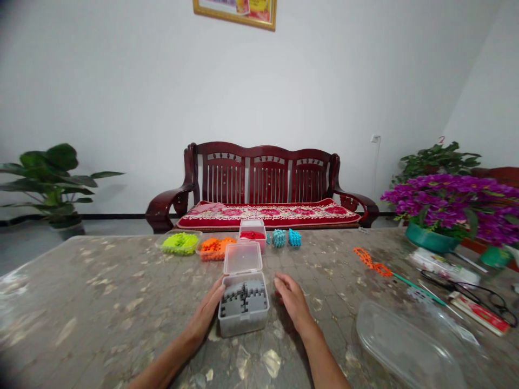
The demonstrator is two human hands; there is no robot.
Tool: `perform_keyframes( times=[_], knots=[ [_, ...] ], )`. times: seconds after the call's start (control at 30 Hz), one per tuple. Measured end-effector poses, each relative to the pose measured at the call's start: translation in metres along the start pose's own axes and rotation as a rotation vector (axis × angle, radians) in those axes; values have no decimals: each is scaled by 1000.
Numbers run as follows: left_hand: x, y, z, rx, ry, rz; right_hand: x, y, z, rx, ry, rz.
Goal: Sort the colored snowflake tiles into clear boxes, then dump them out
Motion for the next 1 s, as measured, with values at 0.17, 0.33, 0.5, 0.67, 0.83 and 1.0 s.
perform_keyframes(
  times=[0.17,0.33,0.5,0.67,0.83,1.0],
  knots=[
    [-12,-3,-6,58,-102,275,34,17,-26,39,-89,-212],
    [-14,-5,-2,89,-45,518,31,13,-24,92,-178,-199],
    [-12,-7,10,68,113,488,21,4,-11,152,-301,-188],
    [-18,-11,7,-13,185,306,-6,-9,7,210,-360,-53],
    [-37,-4,4,-27,201,350,-1,-5,7,215,-221,-57],
    [-35,1,1,-35,188,382,35,12,-22,141,-193,-256]
  ],
)
Point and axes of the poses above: each hand's wrist, its own y-axis towards the middle knuckle, its own x-axis out of the back of the hand, z = x × y, the point moved 9 cm from there along y, towards the middle knuckle
